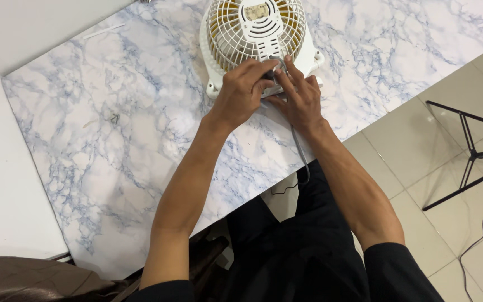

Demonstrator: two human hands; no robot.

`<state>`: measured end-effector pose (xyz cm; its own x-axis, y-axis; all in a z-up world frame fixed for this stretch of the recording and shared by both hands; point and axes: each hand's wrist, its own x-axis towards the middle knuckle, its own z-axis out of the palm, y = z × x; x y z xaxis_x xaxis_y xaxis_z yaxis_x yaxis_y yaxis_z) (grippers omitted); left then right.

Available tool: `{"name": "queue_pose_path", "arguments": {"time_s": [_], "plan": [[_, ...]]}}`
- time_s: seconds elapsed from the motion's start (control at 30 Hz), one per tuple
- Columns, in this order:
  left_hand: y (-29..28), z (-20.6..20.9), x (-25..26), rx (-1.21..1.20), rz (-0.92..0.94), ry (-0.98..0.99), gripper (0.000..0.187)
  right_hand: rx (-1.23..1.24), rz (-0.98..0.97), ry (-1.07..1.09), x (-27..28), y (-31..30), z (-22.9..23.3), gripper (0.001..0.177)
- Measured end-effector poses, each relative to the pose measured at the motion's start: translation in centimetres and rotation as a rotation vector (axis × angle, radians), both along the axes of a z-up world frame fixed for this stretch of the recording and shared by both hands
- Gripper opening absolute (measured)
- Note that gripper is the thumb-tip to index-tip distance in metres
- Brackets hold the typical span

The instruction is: The person uses a screwdriver to remove screws from the base and rear housing of a small white electric fan. They detach the rear grille and set it aside, then continue unscrewing components from the base while the fan remains on a marble-patterned tabletop.

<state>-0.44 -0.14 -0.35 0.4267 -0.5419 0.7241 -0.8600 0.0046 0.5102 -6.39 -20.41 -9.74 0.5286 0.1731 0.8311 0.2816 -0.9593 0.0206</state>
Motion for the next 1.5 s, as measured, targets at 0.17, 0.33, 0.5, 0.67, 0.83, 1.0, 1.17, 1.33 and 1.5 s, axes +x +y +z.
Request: {"name": "queue_pose_path", "arguments": {"time_s": [0.17, 0.33, 0.5, 0.67, 0.83, 1.0, 1.17, 1.33, 1.5], "plan": [[0.1, 0.4, 0.1, -0.065, 0.008, -0.192, 0.029, -0.010, 0.022, -0.038, 0.2, 0.0, 0.3, 0.085], [0.0, 0.2, -0.2, -0.066, 0.007, -0.148, 0.030, -0.016, -0.010, -0.021, 0.1, 0.1, 0.3, 0.083], [-0.1, -0.3, 0.1, -0.002, -0.026, -0.045, 0.040, -0.030, -0.004, -0.030, 0.3, 0.0, 0.3, 0.082], [0.0, -0.3, -0.1, -0.030, -0.032, -0.122, 0.034, -0.039, -0.002, -0.038, 0.3, -0.2, -0.1, 0.082], [-0.3, 0.0, -1.0, -0.073, -0.010, -0.162, 0.030, -0.046, -0.024, -0.061, 0.4, 0.1, 0.1, 0.079], [-0.9, -0.7, -0.6, -0.107, 0.014, -0.100, 0.029, -0.027, -0.017, -0.048, 0.0, 0.1, 0.1, 0.084], [-0.3, -0.9, 0.3, 0.000, -0.004, -0.057, 0.035, -0.035, -0.021, -0.044, 0.4, -0.1, 0.2, 0.083], [-0.5, -0.5, -0.2, -0.038, 0.060, -0.213, 0.029, -0.036, -0.006, -0.073, 0.2, 0.2, 0.3, 0.085], [-1.0, -0.5, -0.3, -0.106, 0.056, -0.135, 0.022, -0.043, -0.022, -0.079, 0.2, 0.4, 0.3, 0.086]]}}
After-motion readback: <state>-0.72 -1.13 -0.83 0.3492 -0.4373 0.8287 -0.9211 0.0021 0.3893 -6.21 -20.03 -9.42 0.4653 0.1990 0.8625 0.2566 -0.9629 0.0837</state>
